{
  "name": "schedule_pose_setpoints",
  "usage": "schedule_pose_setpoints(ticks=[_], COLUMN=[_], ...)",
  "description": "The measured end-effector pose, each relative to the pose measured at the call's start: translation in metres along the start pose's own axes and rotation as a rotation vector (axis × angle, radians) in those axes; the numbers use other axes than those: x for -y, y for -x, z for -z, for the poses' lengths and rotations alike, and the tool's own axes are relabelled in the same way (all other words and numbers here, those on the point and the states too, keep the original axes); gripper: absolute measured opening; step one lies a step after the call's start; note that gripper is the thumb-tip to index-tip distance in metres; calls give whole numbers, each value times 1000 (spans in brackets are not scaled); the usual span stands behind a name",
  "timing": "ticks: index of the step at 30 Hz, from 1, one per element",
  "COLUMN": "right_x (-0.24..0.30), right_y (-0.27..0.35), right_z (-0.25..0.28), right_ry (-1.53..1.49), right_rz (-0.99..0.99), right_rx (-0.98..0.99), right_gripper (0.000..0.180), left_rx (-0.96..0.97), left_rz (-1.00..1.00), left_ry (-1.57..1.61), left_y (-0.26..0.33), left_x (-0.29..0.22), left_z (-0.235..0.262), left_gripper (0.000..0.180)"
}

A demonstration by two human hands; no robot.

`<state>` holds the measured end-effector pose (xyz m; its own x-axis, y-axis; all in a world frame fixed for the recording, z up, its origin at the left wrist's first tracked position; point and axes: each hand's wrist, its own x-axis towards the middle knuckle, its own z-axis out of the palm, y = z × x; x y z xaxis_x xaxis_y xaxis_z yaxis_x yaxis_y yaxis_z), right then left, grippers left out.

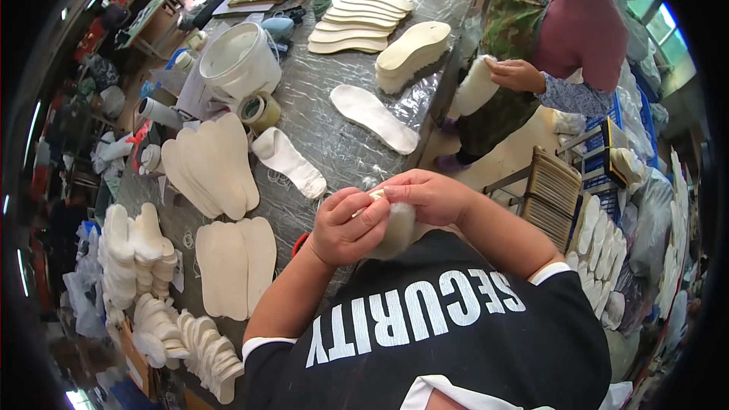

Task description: Trim and organize shoe insoles at a manufacturing station.

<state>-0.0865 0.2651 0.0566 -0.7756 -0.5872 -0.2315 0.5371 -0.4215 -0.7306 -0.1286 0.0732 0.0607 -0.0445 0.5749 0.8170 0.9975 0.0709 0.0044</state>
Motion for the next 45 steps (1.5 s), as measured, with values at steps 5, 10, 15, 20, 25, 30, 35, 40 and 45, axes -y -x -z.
schedule_pose_setpoints(ticks=[5, 10, 15, 20, 25, 30, 35, 40, 45], right_x=[10, 6, 10, 9, 17, 13, 11, 11, 10], right_y=[-14, -21, -13, -23, -22, -4, 5, 8, 3], right_z=[1, -5, 21, 38, 62, 78, 71, 69, 60], right_ry=[1017, 975, 848, 589, 133, 108, 113, 119, 152], right_rz=[34, 13, 14, -79, -40, 84, 135, 176, 166], right_rx=[-79, -162, -69, 13, 58, 18, 121, 127, 16], right_gripper=[27, 27, 25, 21, 21, 21, 21, 21, 20], left_rx=[85, 103, -23, 187, 425, 559, 398, 283, 120], left_rz=[-53, 259, 781, 645, 1034, 961, 1085, 937, 836], left_ry=[45, 132, 184, 381, 859, 939, 878, 665, 633], left_y=[15, 35, 36, 5, -5, 18, 14, 11, 14], left_x=[-6, -13, -8, 7, 31, 20, -11, -16, -17], left_z=[16, 28, 40, 26, 23, 27, 26, 21, 25], left_gripper=[14, 18, 29, 13, 25, 58, 47, 29, 21])
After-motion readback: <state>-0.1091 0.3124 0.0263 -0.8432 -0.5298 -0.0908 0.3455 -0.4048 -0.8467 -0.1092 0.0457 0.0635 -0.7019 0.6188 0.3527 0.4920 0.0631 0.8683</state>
